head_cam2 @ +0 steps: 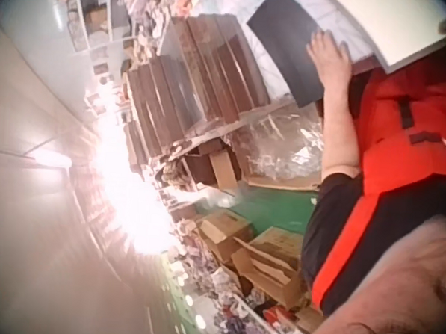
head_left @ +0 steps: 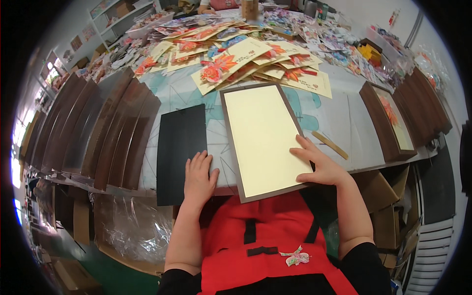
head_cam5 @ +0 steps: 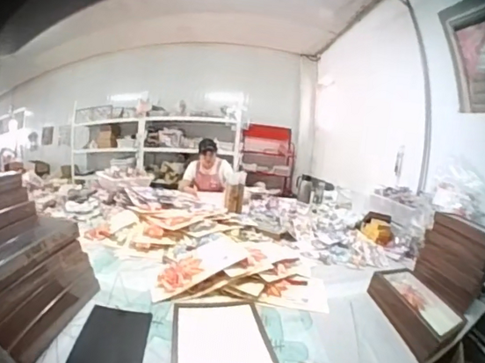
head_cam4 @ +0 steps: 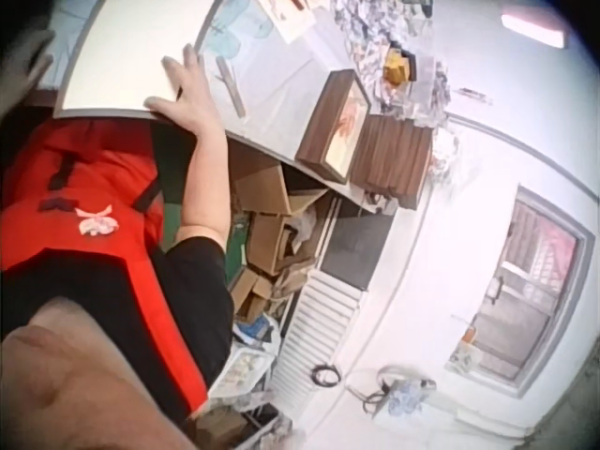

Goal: The person assembles picture frames by inserting a decorative card with a red fish design into a wooden frame. They use a small wooden stick to press the backing board into place and secure the frame. The person repeats this process for multiple frames, stacking the finished units on the table.

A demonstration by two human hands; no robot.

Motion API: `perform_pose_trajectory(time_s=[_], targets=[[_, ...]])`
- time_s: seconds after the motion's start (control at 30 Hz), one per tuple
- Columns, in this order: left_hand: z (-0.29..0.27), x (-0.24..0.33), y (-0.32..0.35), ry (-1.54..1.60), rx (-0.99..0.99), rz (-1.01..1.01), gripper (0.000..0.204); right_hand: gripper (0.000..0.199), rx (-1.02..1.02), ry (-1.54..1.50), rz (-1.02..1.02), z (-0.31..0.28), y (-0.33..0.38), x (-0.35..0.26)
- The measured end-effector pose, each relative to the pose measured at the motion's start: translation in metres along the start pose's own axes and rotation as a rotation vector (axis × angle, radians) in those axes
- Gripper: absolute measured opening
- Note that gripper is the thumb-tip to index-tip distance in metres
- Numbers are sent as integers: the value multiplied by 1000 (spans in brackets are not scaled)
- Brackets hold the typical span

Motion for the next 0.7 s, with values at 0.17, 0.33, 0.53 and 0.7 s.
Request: perform_pose_trajectory(time_s=[0.17,0.33,0.53,0.7], targets=[[1,0,1,1,0,9,42,51,159,60,83,19,12,3],[1,-1,0,1,-15,-3,41,52,183,435,53,22,12,-19],[1,0,0,-1,-13,-8,41,57,205,346,25,27,13,-22],[2,0,0,-8,-23,-12,41,64,161,560,46,31,10,-26]])
Point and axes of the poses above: each hand's wrist, its own y-axis away from the middle knuckle, its own z-axis out of the palm, x = y × z, the point moved 3 cm from there along -y, towards the middle knuckle, and after that the axes turned 5 degrees about y, right-handed, at the moved point
